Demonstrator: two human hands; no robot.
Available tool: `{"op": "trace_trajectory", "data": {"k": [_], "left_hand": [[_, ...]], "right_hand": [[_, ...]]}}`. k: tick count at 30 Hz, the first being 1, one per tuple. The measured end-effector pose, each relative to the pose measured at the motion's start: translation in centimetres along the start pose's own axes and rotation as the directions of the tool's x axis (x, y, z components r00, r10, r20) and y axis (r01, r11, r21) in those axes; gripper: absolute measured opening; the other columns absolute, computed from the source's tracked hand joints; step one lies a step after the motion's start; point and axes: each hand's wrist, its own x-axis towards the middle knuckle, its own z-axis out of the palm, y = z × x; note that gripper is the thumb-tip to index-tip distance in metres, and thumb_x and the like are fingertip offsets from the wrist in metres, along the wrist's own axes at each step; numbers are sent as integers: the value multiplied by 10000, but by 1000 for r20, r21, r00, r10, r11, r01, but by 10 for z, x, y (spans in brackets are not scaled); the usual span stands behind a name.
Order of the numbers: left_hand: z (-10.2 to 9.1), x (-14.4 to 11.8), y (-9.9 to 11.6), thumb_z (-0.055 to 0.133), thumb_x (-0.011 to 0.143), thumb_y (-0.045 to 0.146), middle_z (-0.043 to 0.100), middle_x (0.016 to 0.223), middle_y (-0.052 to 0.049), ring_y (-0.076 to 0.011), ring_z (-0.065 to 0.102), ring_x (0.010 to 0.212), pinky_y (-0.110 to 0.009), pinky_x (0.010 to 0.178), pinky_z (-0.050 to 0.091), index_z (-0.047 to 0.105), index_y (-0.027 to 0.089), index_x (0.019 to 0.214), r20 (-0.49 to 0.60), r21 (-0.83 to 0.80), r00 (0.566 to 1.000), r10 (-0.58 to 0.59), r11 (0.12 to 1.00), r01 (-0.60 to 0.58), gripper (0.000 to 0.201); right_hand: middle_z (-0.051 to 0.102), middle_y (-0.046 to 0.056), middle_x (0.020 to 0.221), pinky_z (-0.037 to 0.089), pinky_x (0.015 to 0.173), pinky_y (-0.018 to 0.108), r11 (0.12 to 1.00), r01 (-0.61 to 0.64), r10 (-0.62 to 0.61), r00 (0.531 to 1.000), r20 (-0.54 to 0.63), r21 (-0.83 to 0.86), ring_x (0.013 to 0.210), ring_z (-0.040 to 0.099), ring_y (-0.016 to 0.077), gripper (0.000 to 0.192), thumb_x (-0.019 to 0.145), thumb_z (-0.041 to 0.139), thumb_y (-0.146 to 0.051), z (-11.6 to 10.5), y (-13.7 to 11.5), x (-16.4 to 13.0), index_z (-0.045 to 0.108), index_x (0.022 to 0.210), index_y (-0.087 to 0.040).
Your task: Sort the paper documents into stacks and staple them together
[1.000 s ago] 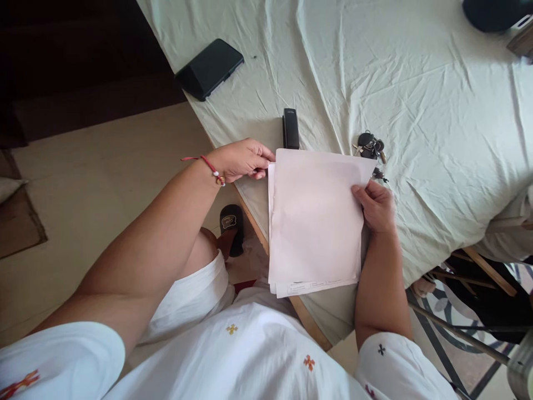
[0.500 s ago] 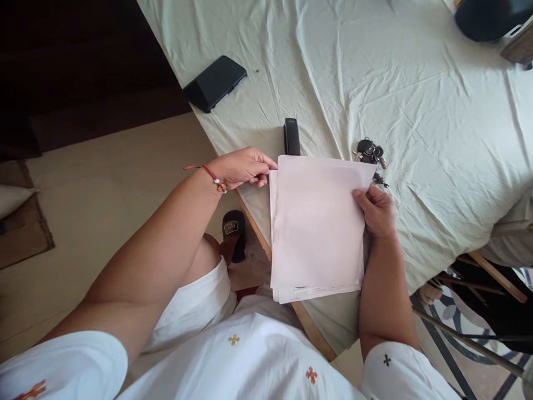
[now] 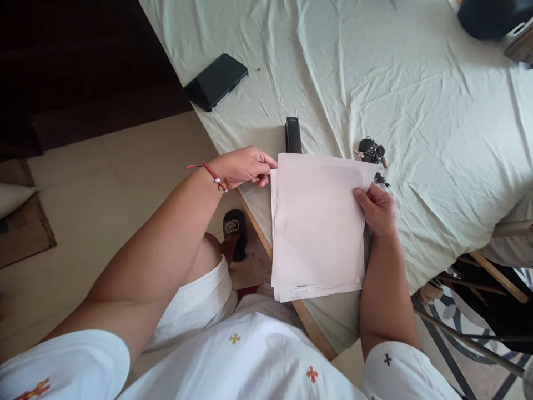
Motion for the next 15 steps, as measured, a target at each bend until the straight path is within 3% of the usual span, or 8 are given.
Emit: {"op": "trace_trajectory", "data": {"k": [6,15], "left_hand": [[-1,0,-1,611,805,-6,566,529,14,-53,496,481,-212,519,278,737,111,724,-32,97,999,14,995,-11,190],[3,-1,2,589,849,-32,507,508,28,-42,484,467,-205,511,276,591,122,579,-33,53,999,36,998,-35,311]], "right_hand": [[683,-23,740,402,470,278,999,-10,10,1000,-4,-33,556,511,135,193,767,829,-473,0,0,-1,776,858,-311],[725,-26,762,462,469,271,999,-26,26,1000,-15,-24,560,572,133,178,761,836,-426,2,-3,-2,794,869,-291]]}}
